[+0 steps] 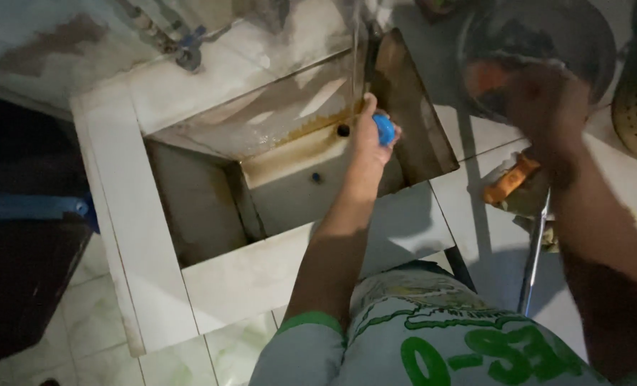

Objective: Cleaning and scrubbing several blue plastic water bottle caps and a bottle neck using a brush and water in a sink area.

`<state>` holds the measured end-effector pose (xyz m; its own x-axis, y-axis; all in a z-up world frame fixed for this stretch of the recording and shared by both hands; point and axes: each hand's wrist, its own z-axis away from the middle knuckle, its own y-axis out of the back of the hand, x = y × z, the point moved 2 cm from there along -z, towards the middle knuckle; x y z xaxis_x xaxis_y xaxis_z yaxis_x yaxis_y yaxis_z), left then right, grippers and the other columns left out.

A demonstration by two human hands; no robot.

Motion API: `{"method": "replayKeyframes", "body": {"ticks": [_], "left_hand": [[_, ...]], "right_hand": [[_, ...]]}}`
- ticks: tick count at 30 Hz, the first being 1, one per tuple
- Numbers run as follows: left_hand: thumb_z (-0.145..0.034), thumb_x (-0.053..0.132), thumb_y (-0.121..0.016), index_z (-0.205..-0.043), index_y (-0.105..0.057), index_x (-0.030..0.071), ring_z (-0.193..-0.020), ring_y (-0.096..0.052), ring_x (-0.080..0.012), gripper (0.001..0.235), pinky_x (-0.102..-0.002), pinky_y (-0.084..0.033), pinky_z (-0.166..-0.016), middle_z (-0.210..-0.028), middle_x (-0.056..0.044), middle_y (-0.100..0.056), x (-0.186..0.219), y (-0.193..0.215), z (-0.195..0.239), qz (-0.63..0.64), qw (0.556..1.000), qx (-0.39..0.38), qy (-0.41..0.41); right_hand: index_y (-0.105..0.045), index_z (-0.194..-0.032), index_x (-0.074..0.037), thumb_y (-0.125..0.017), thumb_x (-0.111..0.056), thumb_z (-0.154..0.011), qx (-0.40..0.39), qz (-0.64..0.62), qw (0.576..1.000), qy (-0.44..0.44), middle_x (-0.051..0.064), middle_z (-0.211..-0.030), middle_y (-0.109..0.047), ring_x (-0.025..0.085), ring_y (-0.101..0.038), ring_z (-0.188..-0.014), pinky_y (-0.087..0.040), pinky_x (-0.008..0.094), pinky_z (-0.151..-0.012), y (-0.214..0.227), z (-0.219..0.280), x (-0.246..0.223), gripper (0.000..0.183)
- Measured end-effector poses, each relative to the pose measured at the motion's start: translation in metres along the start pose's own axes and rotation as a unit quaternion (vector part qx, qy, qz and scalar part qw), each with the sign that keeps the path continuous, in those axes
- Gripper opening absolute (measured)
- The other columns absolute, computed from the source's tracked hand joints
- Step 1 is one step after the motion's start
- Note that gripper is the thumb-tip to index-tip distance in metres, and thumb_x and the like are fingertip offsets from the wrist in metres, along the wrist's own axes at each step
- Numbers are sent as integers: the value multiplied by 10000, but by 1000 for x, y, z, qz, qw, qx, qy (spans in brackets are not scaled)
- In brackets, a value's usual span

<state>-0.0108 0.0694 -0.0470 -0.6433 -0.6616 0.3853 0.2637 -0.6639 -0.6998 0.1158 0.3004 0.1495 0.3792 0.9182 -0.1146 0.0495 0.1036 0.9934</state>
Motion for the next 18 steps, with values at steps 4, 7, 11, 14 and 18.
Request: {"method": "replayKeyframes", "body": {"ticks": [4,7,11,14,18], "left_hand": [[-927,644,-661,-951,-600,197,-626,-641,-204,452,-348,-498,-510,-766,-19,-629,11,-1,15,-57,996,22,-64],[-1000,523,-648,-1157,-669,155,-864,-714,-183,400,-367,-587,-760,-996,-30,-732,-4,27,-7,-47,996,5,-77],[-963,598,-588,-1048,-627,149,-628,-650,-262,459,-453,-538,-532,-765,-82,-646,34,6,31,-49,993,-36,-101],[-1053,626,-613,-962,-563,105,-628,-657,-265,531,-427,-586,-558,-761,-109,-648,25,63,-34,96,975,-181,-83],[-1042,587,-548,-1120,-644,80,-693,-651,-239,522,-430,-579,-590,-830,-73,-655,29,31,32,45,996,-46,-59]], "right_hand": [[-752,-1209,-78,-764,-245,-969,83,-265,935,219,183,-1083,-741,322,-724,-921,-572,422,-797,-11,45,-62,292],[-753,-1138,-48,-787,-215,-1010,123,-311,912,236,197,-1015,-731,324,-728,-858,-570,418,-769,-3,62,-118,213],[-757,-1013,-35,-822,-183,-939,108,-278,921,250,212,-926,-728,366,-706,-779,-555,431,-683,-24,77,-132,178],[-736,-1147,-33,-779,-182,-965,114,-347,880,303,217,-1048,-729,342,-730,-868,-569,386,-699,8,110,-137,239],[-757,-1086,-26,-805,-173,-954,110,-285,917,256,211,-931,-726,348,-719,-772,-559,401,-655,-4,94,-155,203]]}}
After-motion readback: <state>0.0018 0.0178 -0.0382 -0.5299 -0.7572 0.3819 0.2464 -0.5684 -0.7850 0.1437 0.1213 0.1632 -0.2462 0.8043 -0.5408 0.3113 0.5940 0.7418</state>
